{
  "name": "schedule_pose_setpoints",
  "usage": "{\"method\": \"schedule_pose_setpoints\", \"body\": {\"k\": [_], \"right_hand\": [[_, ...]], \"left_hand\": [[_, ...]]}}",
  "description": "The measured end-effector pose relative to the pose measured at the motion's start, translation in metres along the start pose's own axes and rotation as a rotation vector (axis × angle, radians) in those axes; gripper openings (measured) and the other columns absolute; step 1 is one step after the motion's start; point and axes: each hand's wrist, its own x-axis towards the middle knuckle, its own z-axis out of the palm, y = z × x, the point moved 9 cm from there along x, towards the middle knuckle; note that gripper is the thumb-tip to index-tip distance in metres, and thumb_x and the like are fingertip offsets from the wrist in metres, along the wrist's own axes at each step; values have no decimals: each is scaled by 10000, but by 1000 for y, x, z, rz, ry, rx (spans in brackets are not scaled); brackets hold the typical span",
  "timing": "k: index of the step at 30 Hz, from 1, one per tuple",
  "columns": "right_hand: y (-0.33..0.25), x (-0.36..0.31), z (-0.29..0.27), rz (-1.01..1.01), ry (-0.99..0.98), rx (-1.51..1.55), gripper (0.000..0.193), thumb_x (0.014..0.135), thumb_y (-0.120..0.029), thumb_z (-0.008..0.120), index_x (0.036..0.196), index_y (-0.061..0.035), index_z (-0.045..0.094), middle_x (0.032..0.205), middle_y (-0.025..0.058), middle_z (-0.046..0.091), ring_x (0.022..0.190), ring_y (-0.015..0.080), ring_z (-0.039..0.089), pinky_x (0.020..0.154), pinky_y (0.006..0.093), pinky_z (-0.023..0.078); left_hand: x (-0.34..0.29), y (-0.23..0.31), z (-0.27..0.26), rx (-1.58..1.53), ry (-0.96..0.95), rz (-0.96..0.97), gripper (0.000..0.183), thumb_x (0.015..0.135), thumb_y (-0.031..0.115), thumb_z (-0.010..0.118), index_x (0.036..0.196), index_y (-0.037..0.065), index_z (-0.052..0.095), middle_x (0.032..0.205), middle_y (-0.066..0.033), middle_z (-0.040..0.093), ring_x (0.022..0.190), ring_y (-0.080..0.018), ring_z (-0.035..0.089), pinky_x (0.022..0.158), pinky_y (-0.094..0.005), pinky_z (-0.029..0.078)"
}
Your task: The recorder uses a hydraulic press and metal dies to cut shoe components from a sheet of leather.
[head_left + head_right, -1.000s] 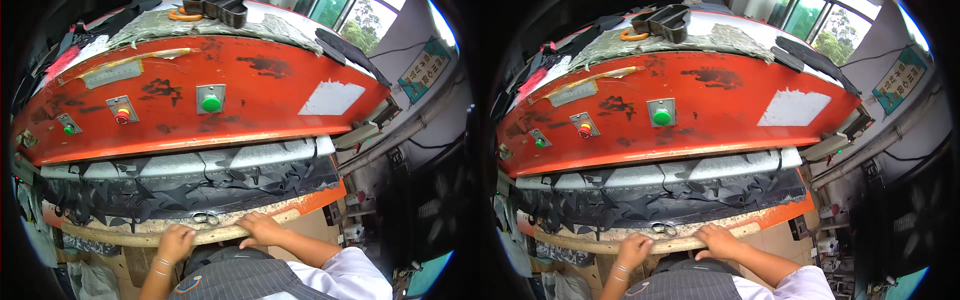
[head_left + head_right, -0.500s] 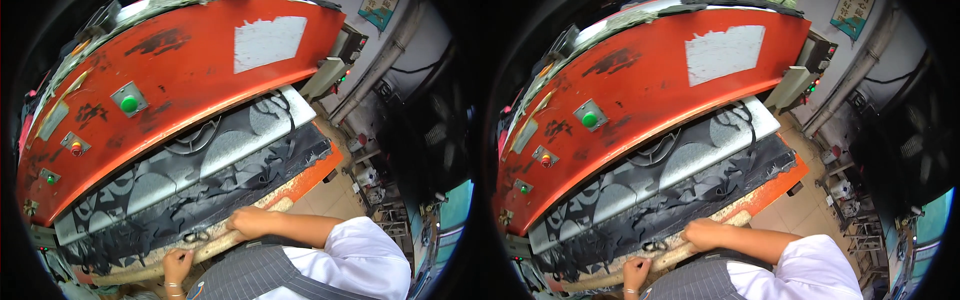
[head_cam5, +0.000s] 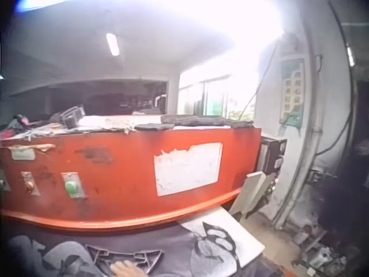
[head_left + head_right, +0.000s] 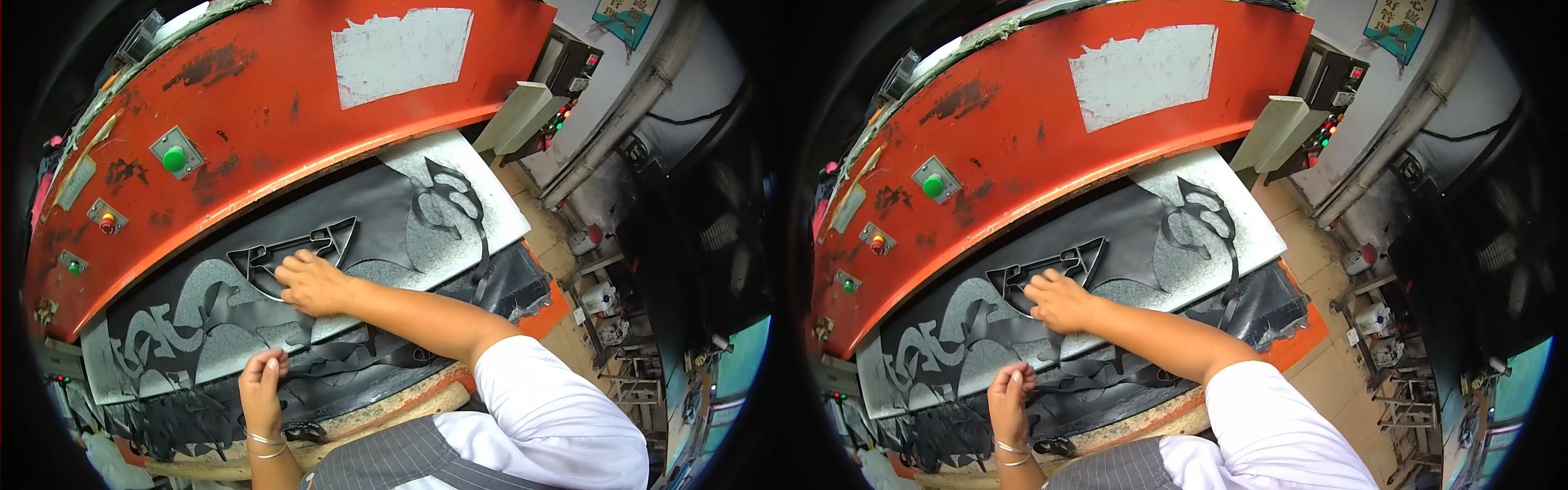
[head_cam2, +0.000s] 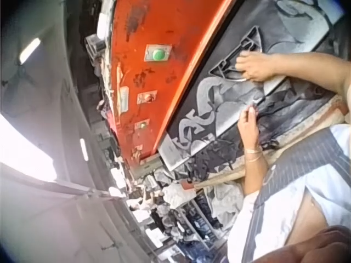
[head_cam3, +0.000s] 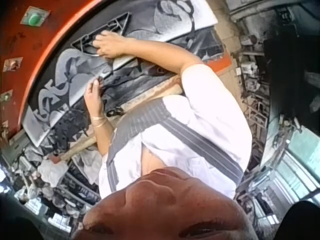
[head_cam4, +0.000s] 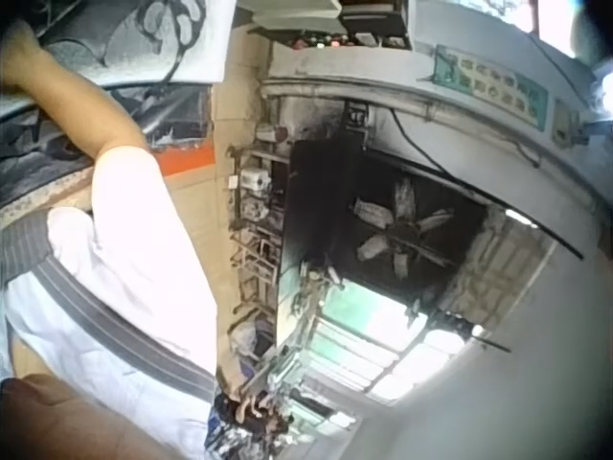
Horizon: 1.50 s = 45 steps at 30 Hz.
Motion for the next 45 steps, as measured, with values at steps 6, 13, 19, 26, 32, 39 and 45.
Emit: {"method": "schedule_pose_setpoints", "body": {"k": [6,13,19,26,32,39,45], "right_hand": [[-37,15,-51,-50,177,215,166,748,-196,637,762,-30,643,947,84,570,976,267,528,981,435,362],[-129,24,-107,-147,224,531,200,800,-249,626,812,-49,627,919,77,593,1053,230,582,1112,528,263],[-157,21,-116,-443,-86,535,277,798,-328,645,847,-56,621,865,73,569,948,243,602,1109,536,277],[-127,31,-135,-426,223,167,322,716,-246,596,971,-53,636,912,49,578,936,228,579,902,389,463],[-113,10,-139,-463,147,114,250,667,-219,601,851,-51,615,787,20,509,749,197,539,684,317,468],[69,-41,-123,259,-15,-6,154,803,-183,589,707,-63,601,768,119,616,739,345,629,656,461,526],[182,-99,-96,641,-135,39,234,758,-223,565,749,-17,676,828,218,659,823,412,633,761,487,507]], "left_hand": [[8,5,4,-229,124,11,697,1034,519,295,1456,-35,321,1411,-169,466,1300,-259,449,1091,-367,330],[-32,51,20,-844,81,97,647,1011,562,322,1332,23,481,1285,-125,578,1188,-214,558,1007,-336,444],[-55,49,22,-831,-116,-115,576,1024,509,333,1310,41,507,1241,-119,605,1137,-234,601,965,-361,491],[-68,16,23,-765,17,-353,532,1020,454,301,1109,23,599,663,-129,639,516,-249,600,502,-365,519],[-55,-1,26,-651,-64,-260,383,1028,333,397,984,-11,560,715,-145,644,592,-220,642,579,-326,555],[-57,-90,-64,-269,215,-427,265,1005,262,515,958,8,576,639,-35,547,461,-129,541,379,-250,444],[-78,-70,-114,161,363,-253,228,982,199,536,990,-18,605,759,-95,613,645,-184,635,571,-285,546]]}}
